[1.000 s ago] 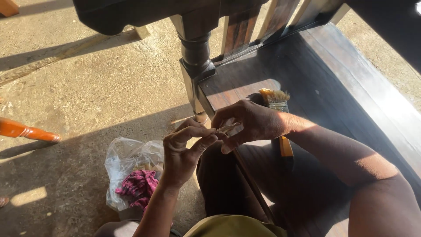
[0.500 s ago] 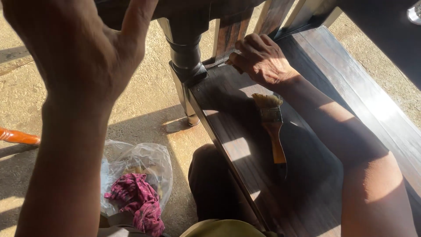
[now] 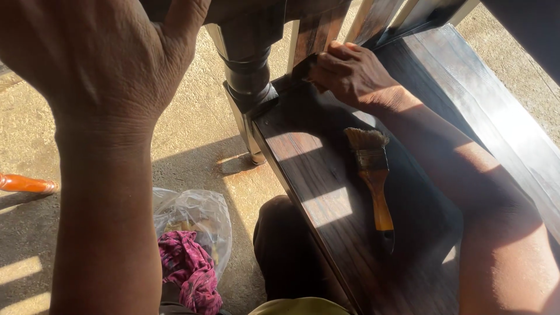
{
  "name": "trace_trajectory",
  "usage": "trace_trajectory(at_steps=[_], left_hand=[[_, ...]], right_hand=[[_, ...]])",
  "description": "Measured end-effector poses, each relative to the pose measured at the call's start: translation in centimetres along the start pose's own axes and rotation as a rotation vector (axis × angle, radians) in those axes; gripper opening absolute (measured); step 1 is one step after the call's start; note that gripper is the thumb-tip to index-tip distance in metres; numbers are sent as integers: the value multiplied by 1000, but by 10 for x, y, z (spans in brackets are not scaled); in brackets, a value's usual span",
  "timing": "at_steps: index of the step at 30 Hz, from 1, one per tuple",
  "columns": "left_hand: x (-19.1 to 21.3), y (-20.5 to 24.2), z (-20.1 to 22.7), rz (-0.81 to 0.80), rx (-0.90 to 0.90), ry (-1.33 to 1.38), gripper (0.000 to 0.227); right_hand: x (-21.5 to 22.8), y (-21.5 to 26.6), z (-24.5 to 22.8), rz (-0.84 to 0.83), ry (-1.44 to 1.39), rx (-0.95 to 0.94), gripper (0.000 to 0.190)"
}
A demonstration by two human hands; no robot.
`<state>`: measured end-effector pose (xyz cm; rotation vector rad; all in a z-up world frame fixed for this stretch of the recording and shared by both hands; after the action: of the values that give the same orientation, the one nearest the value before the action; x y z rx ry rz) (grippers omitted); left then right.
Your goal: Preparing a wooden bench for finishing by sanding the wood and wiping it clean with a cloth.
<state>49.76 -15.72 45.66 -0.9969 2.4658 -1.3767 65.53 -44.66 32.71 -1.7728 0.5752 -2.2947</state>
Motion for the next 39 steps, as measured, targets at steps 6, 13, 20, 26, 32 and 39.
trace_trajectory(at_steps=[6,13,20,26,32,39], left_hand=[[-6,-2,7,-27,20,-52,68],[-13,5,4,-193,24,204,62],[-7,-3,8,35,30,-118,65],[-2,2,2,-117,-11,13,55],[1,-11,6,-80,53,-81,56],[-5,2,2,-215,99,131,58]], right_hand=[[-6,2,8,2,-108,-12,11],[8,-7,-7,65,-47,136,18],[-11,-16,-8,30,34,198,25],[-4,36,26,5,24,149,17],[11,59,40,2,92,-219,7],[-30,-11,-3,134,97,196,4]])
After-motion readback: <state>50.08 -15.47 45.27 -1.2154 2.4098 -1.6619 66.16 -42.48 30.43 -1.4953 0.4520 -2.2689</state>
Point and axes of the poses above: each hand's wrist, its own y-axis away from the middle knuckle, its own x-axis out of the back of the hand, z = x × y, the point moved 4 cm from there along -y, towards the middle knuckle, and after that the axes turned 11 degrees about -y, right-handed, at the moved point
